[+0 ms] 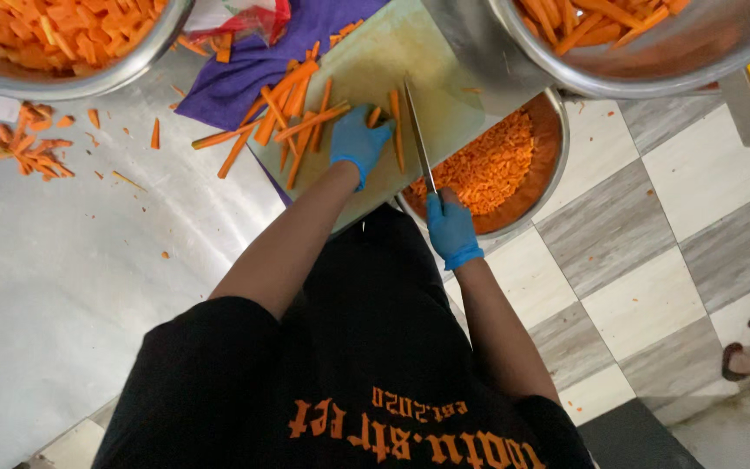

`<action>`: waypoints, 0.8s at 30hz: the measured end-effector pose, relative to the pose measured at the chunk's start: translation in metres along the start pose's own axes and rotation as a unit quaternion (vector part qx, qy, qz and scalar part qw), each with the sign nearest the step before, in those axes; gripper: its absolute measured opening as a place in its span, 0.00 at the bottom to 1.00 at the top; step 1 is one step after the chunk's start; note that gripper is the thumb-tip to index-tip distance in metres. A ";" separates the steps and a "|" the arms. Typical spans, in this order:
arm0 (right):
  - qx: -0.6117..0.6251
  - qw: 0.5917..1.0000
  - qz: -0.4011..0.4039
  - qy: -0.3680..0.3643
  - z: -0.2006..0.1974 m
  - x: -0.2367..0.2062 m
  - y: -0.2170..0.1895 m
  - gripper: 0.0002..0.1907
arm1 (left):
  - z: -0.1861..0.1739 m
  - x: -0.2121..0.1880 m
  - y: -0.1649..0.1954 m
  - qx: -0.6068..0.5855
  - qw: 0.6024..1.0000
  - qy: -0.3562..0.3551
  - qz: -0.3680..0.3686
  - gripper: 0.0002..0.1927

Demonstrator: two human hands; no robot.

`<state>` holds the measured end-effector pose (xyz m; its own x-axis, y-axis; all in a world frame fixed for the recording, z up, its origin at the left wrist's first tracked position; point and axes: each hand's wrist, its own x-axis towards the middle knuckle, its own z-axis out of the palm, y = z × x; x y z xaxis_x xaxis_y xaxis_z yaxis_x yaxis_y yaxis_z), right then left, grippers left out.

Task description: The person cuts carrot sticks into small diced pieces on a cutting board using a knife, then sweeps the diced carrots into a bowl below the board. They take more carrot sticks from a large bowl and repeat the cutting and transferring cycle throughout the clip.

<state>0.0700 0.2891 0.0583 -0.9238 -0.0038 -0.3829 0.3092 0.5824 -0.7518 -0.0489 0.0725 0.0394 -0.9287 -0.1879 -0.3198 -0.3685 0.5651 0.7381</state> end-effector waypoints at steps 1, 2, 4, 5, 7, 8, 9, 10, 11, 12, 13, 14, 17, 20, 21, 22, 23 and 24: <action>0.010 1.000 -0.001 0.002 -0.001 0.002 -0.001 0.13 | 0.003 0.001 0.008 -0.004 1.000 0.002 -0.023 0.26; 0.018 1.000 0.002 0.003 -0.004 0.003 -0.001 0.13 | 0.006 0.003 0.017 -0.011 0.999 0.001 -0.048 0.26; 0.008 1.000 -0.001 0.000 -0.012 0.005 -0.001 0.14 | 0.012 0.004 0.033 0.001 0.997 -0.004 -0.073 0.28; 0.003 1.000 -0.007 -0.001 -0.016 0.008 -0.001 0.14 | 0.014 0.006 0.039 0.019 0.997 0.000 -0.068 0.30; -0.018 1.000 -0.006 -0.010 -0.024 0.011 -0.001 0.14 | 0.017 0.010 0.045 0.050 0.996 -0.005 -0.074 0.32; -0.029 0.999 -0.005 -0.016 -0.028 0.013 -0.001 0.14 | 0.018 0.012 0.045 0.062 0.995 -0.014 -0.081 0.31; -0.032 0.999 0.001 -0.014 -0.031 0.013 -0.001 0.14 | 0.019 0.014 0.043 0.074 0.993 -0.020 -0.088 0.31; -0.035 0.999 0.005 -0.012 -0.034 0.014 -0.001 0.15 | 0.020 0.016 0.040 0.013 0.997 -0.008 -0.076 0.29; -0.037 0.999 0.009 -0.010 -0.037 0.015 -0.002 0.15 | 0.019 0.017 0.035 -0.047 0.997 0.004 -0.062 0.28; -0.033 0.999 0.008 -0.011 -0.040 0.015 -0.001 0.15 | 0.020 0.017 0.029 -0.108 0.993 0.014 -0.047 0.26; -0.028 1.000 0.007 -0.012 -0.042 0.013 -0.001 0.15 | 0.018 0.016 0.023 -0.134 0.990 0.032 -0.021 0.24; -0.022 1.000 0.006 -0.012 -0.044 0.012 0.000 0.16 | 0.016 0.015 0.018 -0.160 0.986 0.049 0.006 0.23; 0.037 0.998 0.014 -0.045 -0.045 0.007 0.003 0.15 | 0.008 0.007 0.004 -0.161 0.985 0.062 0.011 0.20; -0.032 0.994 -0.038 -0.093 -0.039 0.003 0.009 0.16 | -0.003 -0.007 0.000 -0.039 0.996 0.076 -0.008 0.14; -0.024 0.995 -0.017 -0.094 -0.036 0.002 0.011 0.16 | -0.006 -0.010 0.002 0.014 0.997 0.082 -0.005 0.12; -0.017 0.996 0.002 -0.092 -0.033 0.001 0.013 0.16 | -0.008 -0.013 0.004 -0.032 0.997 0.046 -0.052 0.12; -0.010 0.996 0.022 -0.091 -0.031 0.001 0.015 0.16 | -0.008 -0.017 0.006 -0.080 0.992 0.010 -0.098 0.13; -0.014 0.996 0.018 -0.087 -0.030 0.001 0.016 0.16 | -0.007 -0.019 0.008 -0.127 0.981 -0.028 -0.146 0.15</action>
<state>0.0672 0.3223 0.0619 -0.8580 -0.1220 -0.4989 0.3334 0.6067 -0.7217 -0.0346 0.0750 0.0559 -0.7814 -0.2635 -0.5656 -0.6229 0.2750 0.7324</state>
